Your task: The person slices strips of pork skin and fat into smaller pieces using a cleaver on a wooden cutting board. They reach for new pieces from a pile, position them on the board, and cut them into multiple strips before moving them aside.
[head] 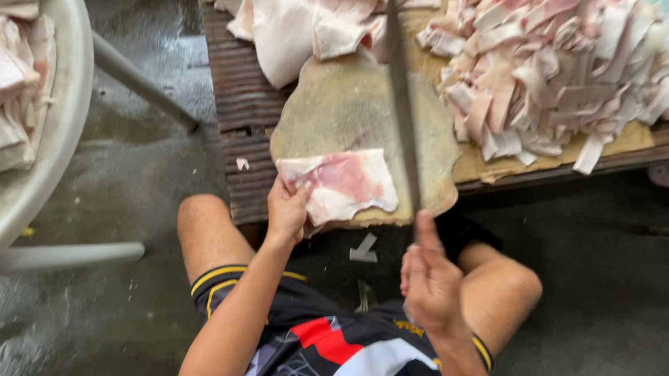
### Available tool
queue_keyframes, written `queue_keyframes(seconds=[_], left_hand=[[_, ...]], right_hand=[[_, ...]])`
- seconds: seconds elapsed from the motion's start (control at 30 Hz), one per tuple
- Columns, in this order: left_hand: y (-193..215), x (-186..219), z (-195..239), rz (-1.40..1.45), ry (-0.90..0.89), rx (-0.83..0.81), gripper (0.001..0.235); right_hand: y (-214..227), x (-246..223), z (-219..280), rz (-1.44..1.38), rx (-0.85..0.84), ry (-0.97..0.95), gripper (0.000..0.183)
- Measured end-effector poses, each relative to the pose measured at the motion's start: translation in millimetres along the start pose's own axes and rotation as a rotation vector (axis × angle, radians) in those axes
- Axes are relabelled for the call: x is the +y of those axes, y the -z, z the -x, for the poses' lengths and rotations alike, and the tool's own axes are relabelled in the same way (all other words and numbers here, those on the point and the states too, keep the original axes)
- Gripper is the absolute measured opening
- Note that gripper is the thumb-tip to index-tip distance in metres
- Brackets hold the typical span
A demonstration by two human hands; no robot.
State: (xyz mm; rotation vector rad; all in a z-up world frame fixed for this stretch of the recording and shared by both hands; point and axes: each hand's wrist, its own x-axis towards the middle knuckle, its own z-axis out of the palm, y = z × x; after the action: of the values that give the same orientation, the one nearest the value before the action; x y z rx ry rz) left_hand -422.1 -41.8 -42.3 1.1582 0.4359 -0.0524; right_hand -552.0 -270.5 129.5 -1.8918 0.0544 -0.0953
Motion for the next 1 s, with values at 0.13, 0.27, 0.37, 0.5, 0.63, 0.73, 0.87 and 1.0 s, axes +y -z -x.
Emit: queue_keyframes(seconds=[0.13, 0.27, 0.37, 0.5, 0.63, 0.73, 0.87, 1.0], left_hand=[[3, -2, -3, 0.090, 0.001, -0.062, 0.039], [5, 1, -4, 0.081, 0.026, -0.057, 0.040], [7, 2, 0, 0.092, 0.030, -0.052, 0.040], [4, 4, -10, -0.078, -0.051, -0.060, 0.045], [-6, 0, -28, 0.099, -0.050, -0.090, 0.042], [-3, -7, -15, 0.043, -0.045, -0.035, 0.042], [-22, -8, -11, 0.122, 0.029, -0.072, 0.044], [-24, -4, -3, 0.052, 0.058, -0.086, 0.039]], right_hand=[[23, -35, 19, -0.096, 0.090, 0.599, 0.062], [-5, 18, 15, 0.119, 0.145, 0.528, 0.060], [-39, 68, 14, 0.403, 0.103, 0.309, 0.058], [-25, 82, 4, -0.156, -0.116, -0.635, 0.057], [-9, 82, -30, -0.059, -0.034, -0.495, 0.052], [-7, 67, -32, 0.234, 0.015, -0.247, 0.050], [2, 40, -22, 0.118, 0.091, -0.193, 0.054], [-19, 54, 0, 0.274, 0.084, 0.087, 0.052]])
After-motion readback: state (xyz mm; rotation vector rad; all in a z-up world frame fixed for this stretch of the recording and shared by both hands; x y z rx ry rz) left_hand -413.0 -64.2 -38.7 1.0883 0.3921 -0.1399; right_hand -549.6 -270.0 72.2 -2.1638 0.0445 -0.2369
